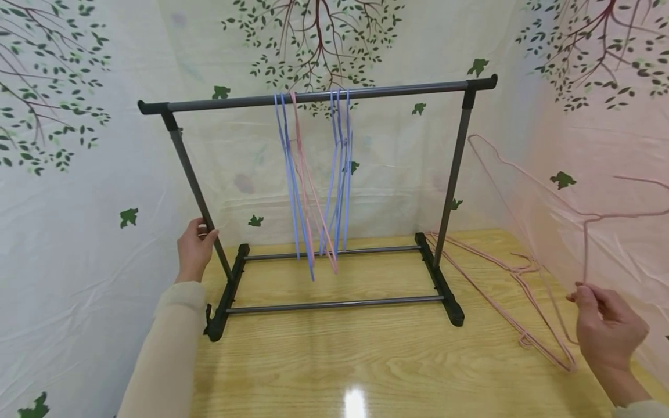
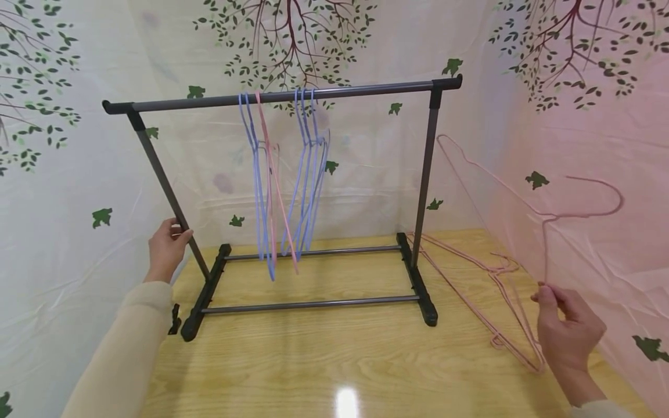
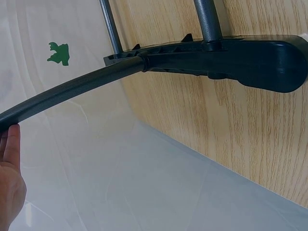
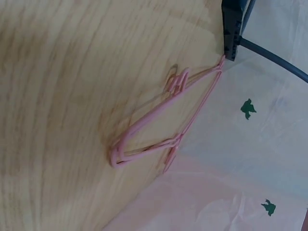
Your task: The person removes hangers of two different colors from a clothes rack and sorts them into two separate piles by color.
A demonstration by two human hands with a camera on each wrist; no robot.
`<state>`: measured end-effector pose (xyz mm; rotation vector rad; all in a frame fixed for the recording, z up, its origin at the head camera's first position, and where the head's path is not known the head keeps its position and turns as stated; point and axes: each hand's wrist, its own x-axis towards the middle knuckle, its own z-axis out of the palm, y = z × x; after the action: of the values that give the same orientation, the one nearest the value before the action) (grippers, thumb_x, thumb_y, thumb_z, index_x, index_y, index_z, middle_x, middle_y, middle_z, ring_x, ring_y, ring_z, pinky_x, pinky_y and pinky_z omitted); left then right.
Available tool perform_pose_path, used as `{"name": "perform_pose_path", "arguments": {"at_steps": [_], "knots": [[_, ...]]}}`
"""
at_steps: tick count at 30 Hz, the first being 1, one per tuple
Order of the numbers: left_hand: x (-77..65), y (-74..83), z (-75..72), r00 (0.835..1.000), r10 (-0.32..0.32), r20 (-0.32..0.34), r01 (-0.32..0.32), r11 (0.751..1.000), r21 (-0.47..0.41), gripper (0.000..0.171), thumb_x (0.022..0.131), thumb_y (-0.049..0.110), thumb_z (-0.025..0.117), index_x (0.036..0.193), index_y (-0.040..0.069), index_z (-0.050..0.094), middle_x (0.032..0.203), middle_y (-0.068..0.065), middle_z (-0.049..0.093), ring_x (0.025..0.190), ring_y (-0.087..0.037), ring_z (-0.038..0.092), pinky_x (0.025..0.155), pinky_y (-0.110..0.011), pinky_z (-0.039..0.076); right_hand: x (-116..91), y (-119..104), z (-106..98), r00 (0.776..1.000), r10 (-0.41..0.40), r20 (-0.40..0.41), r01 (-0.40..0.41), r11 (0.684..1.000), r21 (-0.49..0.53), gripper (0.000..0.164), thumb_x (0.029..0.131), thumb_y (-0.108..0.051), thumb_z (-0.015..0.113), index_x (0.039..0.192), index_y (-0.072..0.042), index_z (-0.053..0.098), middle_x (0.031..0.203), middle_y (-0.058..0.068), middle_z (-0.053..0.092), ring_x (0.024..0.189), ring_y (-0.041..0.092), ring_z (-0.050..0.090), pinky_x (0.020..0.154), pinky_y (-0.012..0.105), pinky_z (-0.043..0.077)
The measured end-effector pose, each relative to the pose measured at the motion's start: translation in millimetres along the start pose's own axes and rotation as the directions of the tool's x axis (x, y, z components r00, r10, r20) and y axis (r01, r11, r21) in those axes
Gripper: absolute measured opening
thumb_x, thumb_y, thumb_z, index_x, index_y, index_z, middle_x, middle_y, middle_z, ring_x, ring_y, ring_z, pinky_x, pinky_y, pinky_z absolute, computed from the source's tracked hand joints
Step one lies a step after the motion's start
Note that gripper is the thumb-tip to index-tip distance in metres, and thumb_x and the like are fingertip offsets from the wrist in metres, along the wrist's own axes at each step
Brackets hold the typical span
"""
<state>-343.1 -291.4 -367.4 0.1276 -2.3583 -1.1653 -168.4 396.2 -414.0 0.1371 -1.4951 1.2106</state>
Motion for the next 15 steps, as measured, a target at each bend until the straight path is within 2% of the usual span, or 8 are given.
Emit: {"name": "perform_pose_path", "arguments": {"at_steps": [4, 7, 9, 12, 15], "knots": [[0.6, 0.5, 0.2, 1.000, -0.005, 0.007, 0.005, 1.000, -0.003, 0.045, 0.104, 0.020, 0.054, 0.143, 0.000, 0.045, 0.127, -0.028, 0.058, 0.116, -0.042, 0.058, 0.094, -0.054, 0.049, -2, 12, -11, 0.999, 0.034, 0.028, -0.029, 0.988, -0.155, 0.017, 0.090, 0.009, 0.062, 0.091, 0.026, 0.063, 0.082, -0.019, 0.070, 0.069, -0.009, 0.063, 0.071, 0.004, 0.048], [0.7, 1.4, -0.1, 1.000, -0.008, 0.006, 0.008, 1.000, -0.004, 0.045, 0.104, 0.020, 0.054, 0.143, -0.001, 0.045, 0.127, -0.029, 0.058, 0.116, -0.042, 0.058, 0.094, -0.054, 0.049, -4, 18, -14, 0.995, 0.055, 0.088, -0.026, 0.955, -0.294, 0.015, 0.091, 0.006, 0.065, 0.092, 0.020, 0.067, 0.080, -0.028, 0.065, 0.070, -0.015, 0.060, 0.070, 0.002, 0.045], [0.6, 1.7, -0.3, 1.000, -0.009, 0.002, 0.009, 1.000, -0.001, 0.045, 0.103, 0.019, 0.055, 0.142, -0.001, 0.045, 0.127, -0.029, 0.058, 0.116, -0.042, 0.058, 0.093, -0.054, 0.049, -5, 22, -14, 0.988, 0.068, 0.140, -0.016, 0.939, -0.343, 0.011, 0.089, 0.007, 0.066, 0.091, 0.017, 0.070, 0.079, -0.033, 0.062, 0.068, -0.017, 0.057, 0.067, 0.000, 0.044], [0.7, 1.4, -0.2, 1.000, -0.008, 0.001, 0.008, 1.000, 0.001, 0.045, 0.103, 0.019, 0.055, 0.142, -0.001, 0.045, 0.127, -0.029, 0.058, 0.116, -0.042, 0.059, 0.093, -0.054, 0.049, -7, 28, -12, 0.970, 0.096, 0.225, 0.002, 0.917, -0.399, 0.008, 0.088, 0.006, 0.068, 0.090, 0.013, 0.072, 0.077, -0.038, 0.058, 0.064, -0.020, 0.053, 0.061, 0.000, 0.041], [1.1, 0.3, 0.1, 1.000, -0.006, -0.001, 0.006, 1.000, 0.000, 0.045, 0.103, 0.018, 0.055, 0.142, -0.001, 0.045, 0.126, -0.029, 0.058, 0.115, -0.042, 0.059, 0.093, -0.054, 0.049, -10, 34, -9, 0.932, 0.180, 0.316, -0.008, 0.879, -0.477, 0.013, 0.091, -0.002, 0.068, 0.092, 0.010, 0.073, 0.075, -0.041, 0.054, 0.061, -0.020, 0.051, 0.055, 0.002, 0.041]]}}
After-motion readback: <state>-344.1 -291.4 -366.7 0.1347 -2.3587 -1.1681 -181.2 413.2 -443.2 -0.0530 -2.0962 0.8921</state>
